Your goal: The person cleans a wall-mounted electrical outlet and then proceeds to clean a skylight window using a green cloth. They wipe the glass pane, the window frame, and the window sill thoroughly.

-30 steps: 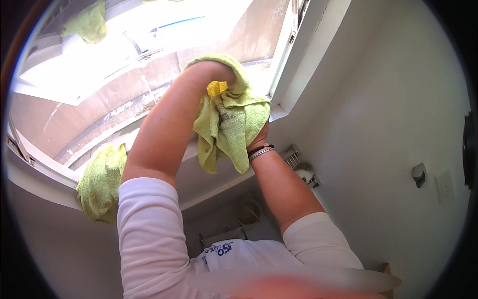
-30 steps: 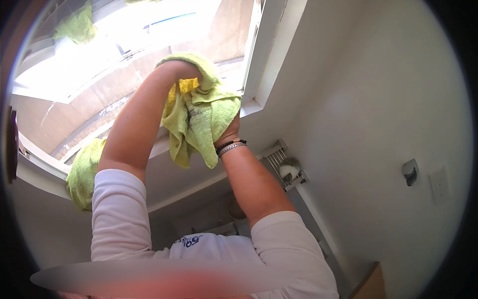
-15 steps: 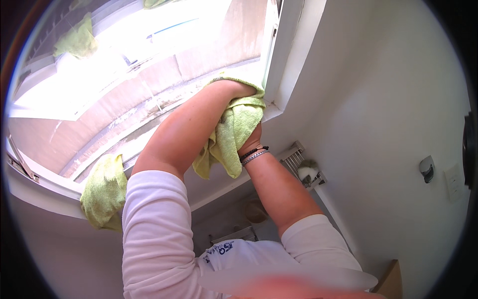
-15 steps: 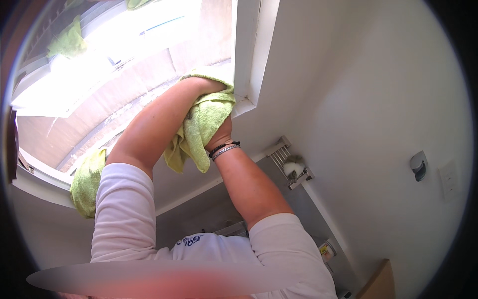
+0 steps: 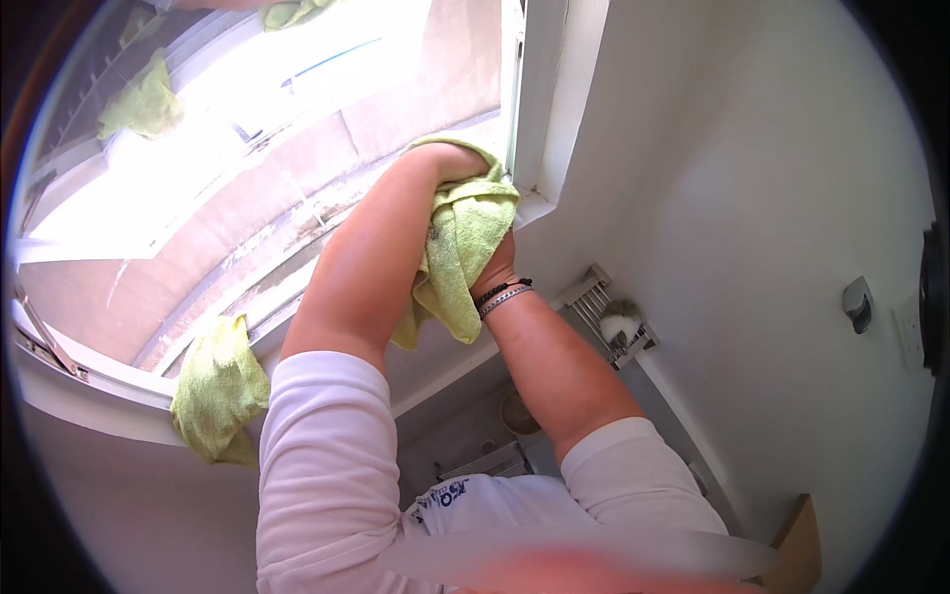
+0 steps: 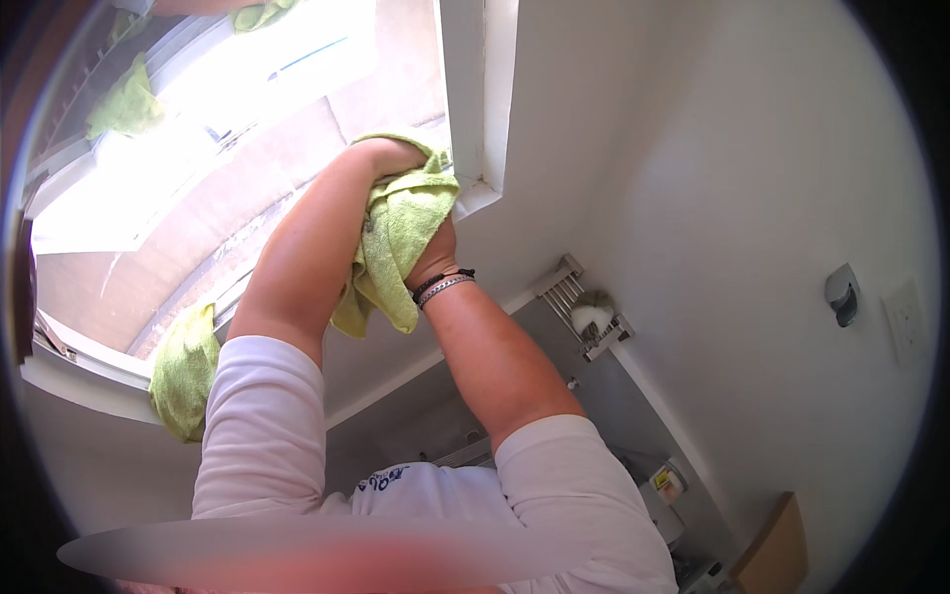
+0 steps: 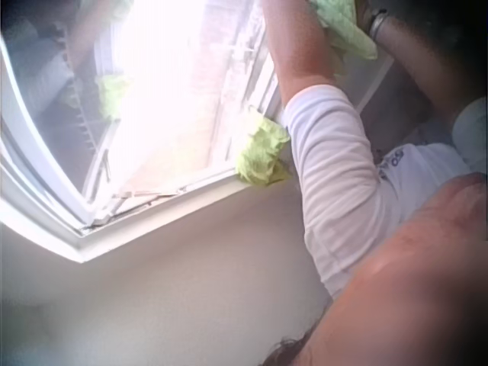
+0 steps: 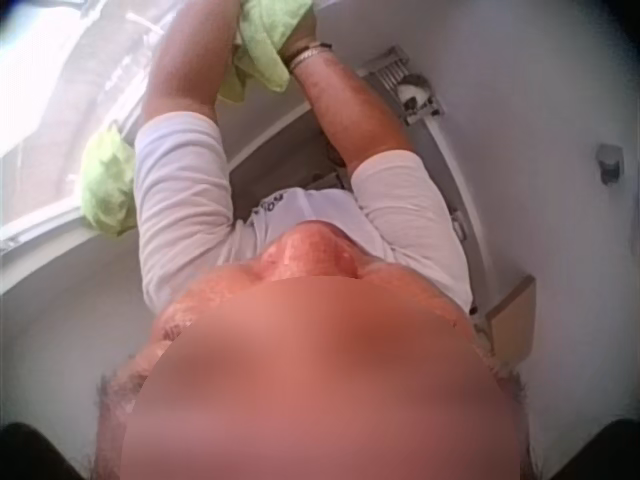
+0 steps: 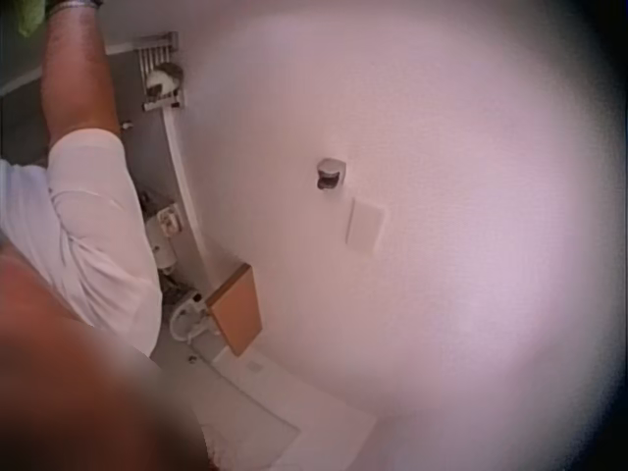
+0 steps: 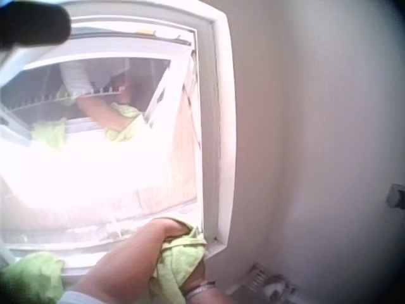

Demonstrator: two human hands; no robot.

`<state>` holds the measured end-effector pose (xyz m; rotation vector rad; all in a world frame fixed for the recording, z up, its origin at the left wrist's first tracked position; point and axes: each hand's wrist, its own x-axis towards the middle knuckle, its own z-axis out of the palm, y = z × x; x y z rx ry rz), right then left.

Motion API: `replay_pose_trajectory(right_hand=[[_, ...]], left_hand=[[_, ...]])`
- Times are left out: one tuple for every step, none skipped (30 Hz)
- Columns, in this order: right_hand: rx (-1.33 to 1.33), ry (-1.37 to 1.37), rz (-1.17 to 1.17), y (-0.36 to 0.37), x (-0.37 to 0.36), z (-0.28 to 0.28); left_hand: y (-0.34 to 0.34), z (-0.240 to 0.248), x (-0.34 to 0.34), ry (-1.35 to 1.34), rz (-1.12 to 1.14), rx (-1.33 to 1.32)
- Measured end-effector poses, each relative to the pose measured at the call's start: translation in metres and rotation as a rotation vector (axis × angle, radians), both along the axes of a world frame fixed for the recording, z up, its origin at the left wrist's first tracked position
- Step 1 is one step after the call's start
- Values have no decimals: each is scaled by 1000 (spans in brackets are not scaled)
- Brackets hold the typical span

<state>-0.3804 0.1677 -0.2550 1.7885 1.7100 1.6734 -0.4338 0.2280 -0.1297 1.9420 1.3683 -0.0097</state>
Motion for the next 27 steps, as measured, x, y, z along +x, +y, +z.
replay_pose_trajectory(right_hand=[[-226,679,456,-6,1,5],[-241,734,497,-5,2,5],[-258,789,540,-5,3,4],[-277,844,587,-4,2,3],[-292,900,632,-3,3,3],[-361,1324,923,1,0,-4],[-415,1749,1209,5,-4,-10],[-543,2169,1510,8,-4,-15],[-643,2599,1805,11,-3,-18],[-865,3019,2109,10,-2,-17],[-1143,3421,2408,10,-1,-17],[-1152,3479,2438,10,-1,-17],[-1152,3535,2472,10,0,-16],[-1150,3591,2507,11,0,-16],[-1013,3591,2391,12,0,-18],[-912,3573,2271,14,0,-18],[-817,3543,2159,15,-1,-19],[-907,3538,2194,14,0,-19],[-1006,3524,2234,13,3,-18],[-1107,3506,2274,12,4,-17],[-1178,3381,2377,13,4,-16],[-1237,3261,2474,15,2,-18],[-1292,3137,2564,16,0,-19],[-1344,3012,2647,17,0,-19],[-1351,3078,2639,16,-1,-19],[-1359,3146,2629,14,-1,-19],[-1367,3215,2616,12,-2,-18]], left_hand=[[-3,2,-5,-12,30,-30],[2,-2,-4,-8,31,-25],[6,-6,-4,-3,32,-17],[12,-11,-5,2,40,-11],[18,-19,0,9,10,109],[24,-29,6,16,-18,229],[28,-37,13,22,-53,350],[31,-44,17,9,-95,463],[35,-50,18,-7,-138,573],[34,-53,19,-15,-172,684],[34,-53,20,-15,-202,738],[34,-54,20,-16,-222,724],[32,-50,21,-11,-236,673],[29,-45,23,1,-242,583],[26,-41,25,13,-241,479],[23,-34,26,17,-229,383],[22,-30,25,17,-216,307],[22,-28,23,10,-197,242],[22,-25,19,0,-171,183],[21,-23,14,-16,-141,137],[22,-21,6,-31,-110,102],[22,-21,1,-44,-81,69],[21,-21,-4,-43,-64,58],[26,-23,-3,-66,-50,44],[29,-27,-3,-91,-37,25],[31,-30,-2,-115,-24,8],[32,-33,-1,-124,-21,21]])
